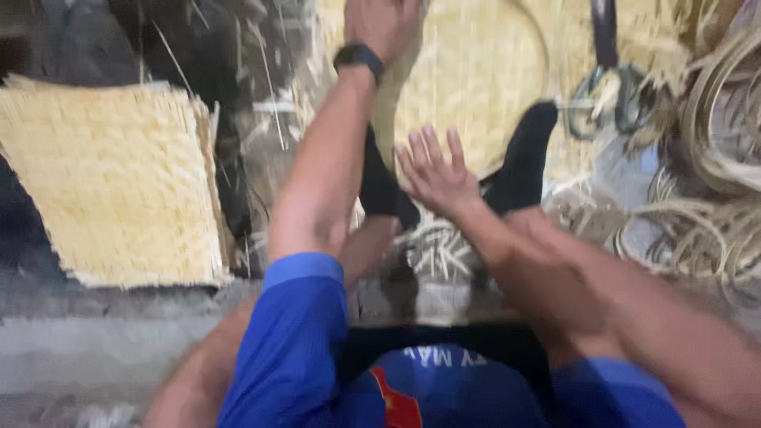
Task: The person sits on the floor and repeatedly assembles round woven trays. They place a woven mat on a wooden mold, fit a circular rim around it, and trim the excess mat material with scissors. The finished trays are stacked on the floor.
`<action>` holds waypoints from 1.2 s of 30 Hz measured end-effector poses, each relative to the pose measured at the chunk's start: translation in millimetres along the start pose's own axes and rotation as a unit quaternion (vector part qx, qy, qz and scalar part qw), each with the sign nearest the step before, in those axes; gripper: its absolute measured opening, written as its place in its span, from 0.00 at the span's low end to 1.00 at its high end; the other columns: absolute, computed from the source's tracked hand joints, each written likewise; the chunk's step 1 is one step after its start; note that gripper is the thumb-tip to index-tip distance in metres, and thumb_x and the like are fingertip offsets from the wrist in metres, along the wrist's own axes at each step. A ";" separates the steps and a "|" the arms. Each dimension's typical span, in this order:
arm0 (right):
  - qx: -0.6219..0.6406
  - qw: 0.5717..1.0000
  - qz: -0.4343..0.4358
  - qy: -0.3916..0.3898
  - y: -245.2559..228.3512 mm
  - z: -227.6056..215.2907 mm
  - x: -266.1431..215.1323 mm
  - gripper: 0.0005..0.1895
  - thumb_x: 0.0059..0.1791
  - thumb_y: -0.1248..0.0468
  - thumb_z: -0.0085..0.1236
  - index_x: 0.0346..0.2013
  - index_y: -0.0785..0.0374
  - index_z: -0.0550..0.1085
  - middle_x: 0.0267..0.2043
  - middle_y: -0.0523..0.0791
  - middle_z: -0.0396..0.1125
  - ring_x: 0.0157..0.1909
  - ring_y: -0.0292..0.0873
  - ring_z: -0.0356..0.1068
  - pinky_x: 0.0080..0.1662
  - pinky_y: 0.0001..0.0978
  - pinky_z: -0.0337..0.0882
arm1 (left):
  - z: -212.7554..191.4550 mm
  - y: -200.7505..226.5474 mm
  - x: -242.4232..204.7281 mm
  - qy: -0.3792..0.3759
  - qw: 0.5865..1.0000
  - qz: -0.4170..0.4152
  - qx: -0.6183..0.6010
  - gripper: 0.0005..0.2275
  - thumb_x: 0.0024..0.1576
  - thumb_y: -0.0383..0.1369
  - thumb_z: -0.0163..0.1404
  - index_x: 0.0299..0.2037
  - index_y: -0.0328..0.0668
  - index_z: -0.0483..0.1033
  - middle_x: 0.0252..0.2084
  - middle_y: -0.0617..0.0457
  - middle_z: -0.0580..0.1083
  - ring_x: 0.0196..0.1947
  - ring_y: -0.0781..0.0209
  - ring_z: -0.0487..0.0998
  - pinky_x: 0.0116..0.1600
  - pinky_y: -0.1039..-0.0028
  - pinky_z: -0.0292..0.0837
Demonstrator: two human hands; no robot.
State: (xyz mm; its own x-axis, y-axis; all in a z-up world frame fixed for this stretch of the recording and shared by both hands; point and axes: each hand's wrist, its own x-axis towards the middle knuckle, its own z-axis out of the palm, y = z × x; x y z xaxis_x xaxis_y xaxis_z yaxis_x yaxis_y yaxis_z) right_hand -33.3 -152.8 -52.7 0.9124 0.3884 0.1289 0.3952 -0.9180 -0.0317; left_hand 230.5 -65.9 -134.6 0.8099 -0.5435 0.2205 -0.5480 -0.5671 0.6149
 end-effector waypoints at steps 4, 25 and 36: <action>0.038 0.999 0.035 -0.002 -10.2 -3.4 -11.7 0.42 0.47 0.42 0.63 0.72 0.56 0.66 0.73 0.52 0.56 0.76 0.56 0.52 0.72 0.63 0.51 | -12.9 30.6 9.1 0.000 0.989 -0.145 -0.020 0.10 0.60 0.45 0.54 0.37 0.53 0.85 0.34 0.50 0.81 0.38 0.47 0.80 0.43 0.58 0.74; 0.189 0.925 0.291 0.157 186.5 -41.9 120.1 0.13 0.59 0.58 0.49 0.42 0.64 0.77 0.36 0.55 0.75 0.41 0.61 0.72 0.45 0.50 0.69 | -19.9 27.6 59.7 -0.221 0.908 -0.321 -0.155 0.20 0.60 0.50 0.45 0.34 0.42 0.80 0.27 0.50 0.78 0.28 0.56 0.77 0.39 0.65 0.71; 0.318 0.756 0.567 -0.076 186.0 3.0 85.9 0.29 0.61 0.49 0.32 0.43 0.68 0.77 0.45 0.64 0.70 0.51 0.71 0.67 0.57 0.58 0.63 | 11.3 -3.7 51.2 -0.166 0.893 -0.324 -0.263 0.16 0.57 0.41 0.57 0.23 0.38 0.71 0.23 0.58 0.68 0.26 0.67 0.62 0.32 0.71 0.63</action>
